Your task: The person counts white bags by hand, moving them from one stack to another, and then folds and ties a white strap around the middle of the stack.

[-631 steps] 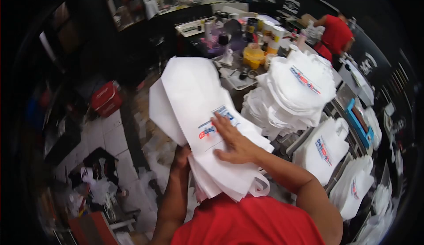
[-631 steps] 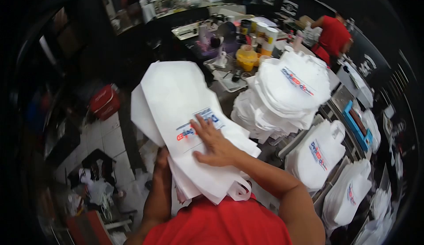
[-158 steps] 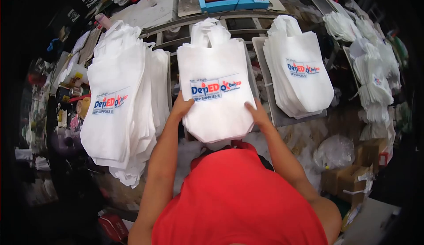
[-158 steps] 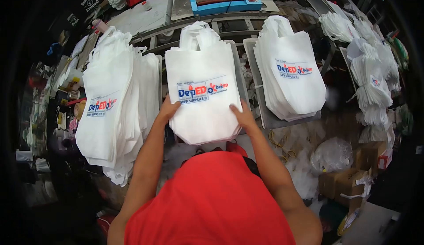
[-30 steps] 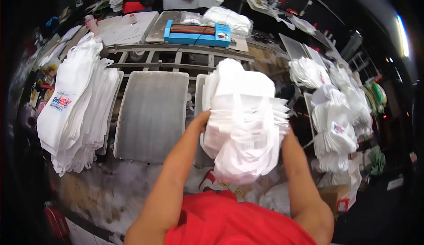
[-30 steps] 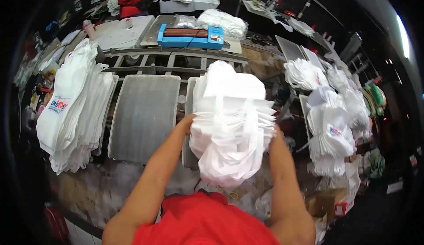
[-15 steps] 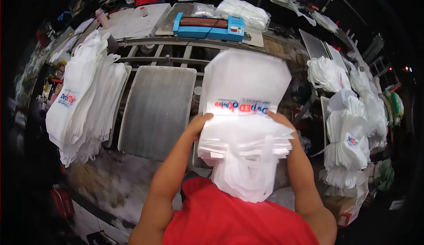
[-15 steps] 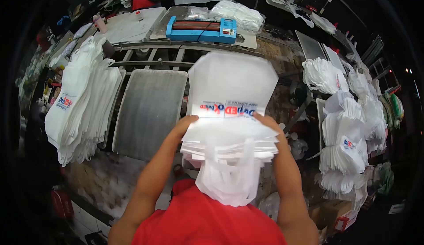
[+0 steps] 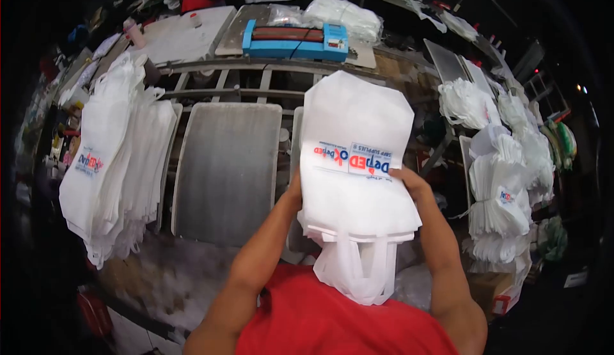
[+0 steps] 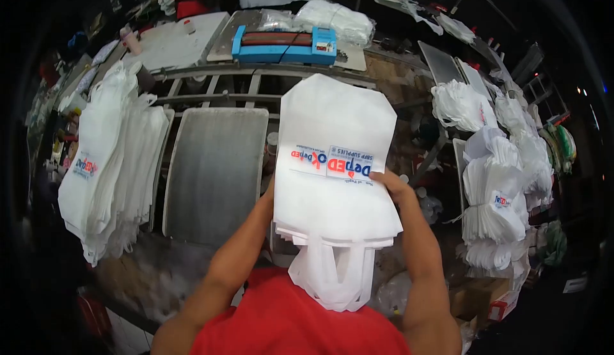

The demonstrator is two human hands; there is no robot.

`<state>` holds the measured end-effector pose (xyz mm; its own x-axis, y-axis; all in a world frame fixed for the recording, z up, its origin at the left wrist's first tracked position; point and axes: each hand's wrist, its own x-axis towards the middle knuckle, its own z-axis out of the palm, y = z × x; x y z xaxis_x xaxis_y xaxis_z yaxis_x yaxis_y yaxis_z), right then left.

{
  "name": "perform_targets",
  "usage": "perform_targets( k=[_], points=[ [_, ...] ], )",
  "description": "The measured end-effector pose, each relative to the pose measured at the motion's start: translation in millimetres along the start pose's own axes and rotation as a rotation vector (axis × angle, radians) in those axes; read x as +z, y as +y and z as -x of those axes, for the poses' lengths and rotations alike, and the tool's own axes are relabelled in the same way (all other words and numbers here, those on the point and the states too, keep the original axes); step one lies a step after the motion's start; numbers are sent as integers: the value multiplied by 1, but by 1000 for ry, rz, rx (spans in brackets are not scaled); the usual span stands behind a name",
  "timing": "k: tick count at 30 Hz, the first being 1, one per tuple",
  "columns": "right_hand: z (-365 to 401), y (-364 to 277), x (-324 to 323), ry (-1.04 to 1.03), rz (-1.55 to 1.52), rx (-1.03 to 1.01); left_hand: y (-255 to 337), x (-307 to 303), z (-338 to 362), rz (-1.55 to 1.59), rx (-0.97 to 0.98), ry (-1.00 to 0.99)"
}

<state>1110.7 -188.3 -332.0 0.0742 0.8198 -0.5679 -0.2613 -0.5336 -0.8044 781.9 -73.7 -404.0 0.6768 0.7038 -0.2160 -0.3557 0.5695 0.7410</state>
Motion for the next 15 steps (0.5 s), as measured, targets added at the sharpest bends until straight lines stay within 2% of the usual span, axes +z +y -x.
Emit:
perform_targets(
  k=[1, 2, 4, 5, 6, 7, 8, 9, 10, 11, 12, 14, 15],
  points=[
    [4, -11, 0, -69, -6, 17, 19, 23, 13, -12, -28, 59],
    [5, -16, -3, -139, -13, 33, 12, 9, 6, 65, -123, 23],
    [-2, -17, -19, -168, -4, 58, 21, -28, -3, -36, -261, 29],
    [-10, -13, -26, -108, -32, 15, 36, -25, -3, -34, -254, 37],
    [-17, -6, -33, -44, -67, -28, 49, -21, -3, -87, -158, 295],
    [-12, -9, -21, -27, -279, 90, 52, -17, 3, -140, -72, 553],
    [-20, 2, -24, -27, -281, 102, 28, -23, -6, -137, -81, 560],
    [-40, 16, -29, 39, -42, 2, -4, -33, -29, -190, -53, 446],
    [-48, 21, -27, 106, 194, -98, -6, -21, -33, -244, -30, 330],
    [-48, 21, -32, 72, 302, -152, -4, -16, -31, -187, -7, 300],
    [-49, 24, -37, 75, 296, -151, -2, -14, -27, -191, -11, 297],
    [-40, 13, -35, -20, 286, -223, 47, 21, -1, 61, -160, 138],
    [-34, 4, -28, -24, 285, -222, 46, -2, -9, 140, -42, -77]
  ],
)
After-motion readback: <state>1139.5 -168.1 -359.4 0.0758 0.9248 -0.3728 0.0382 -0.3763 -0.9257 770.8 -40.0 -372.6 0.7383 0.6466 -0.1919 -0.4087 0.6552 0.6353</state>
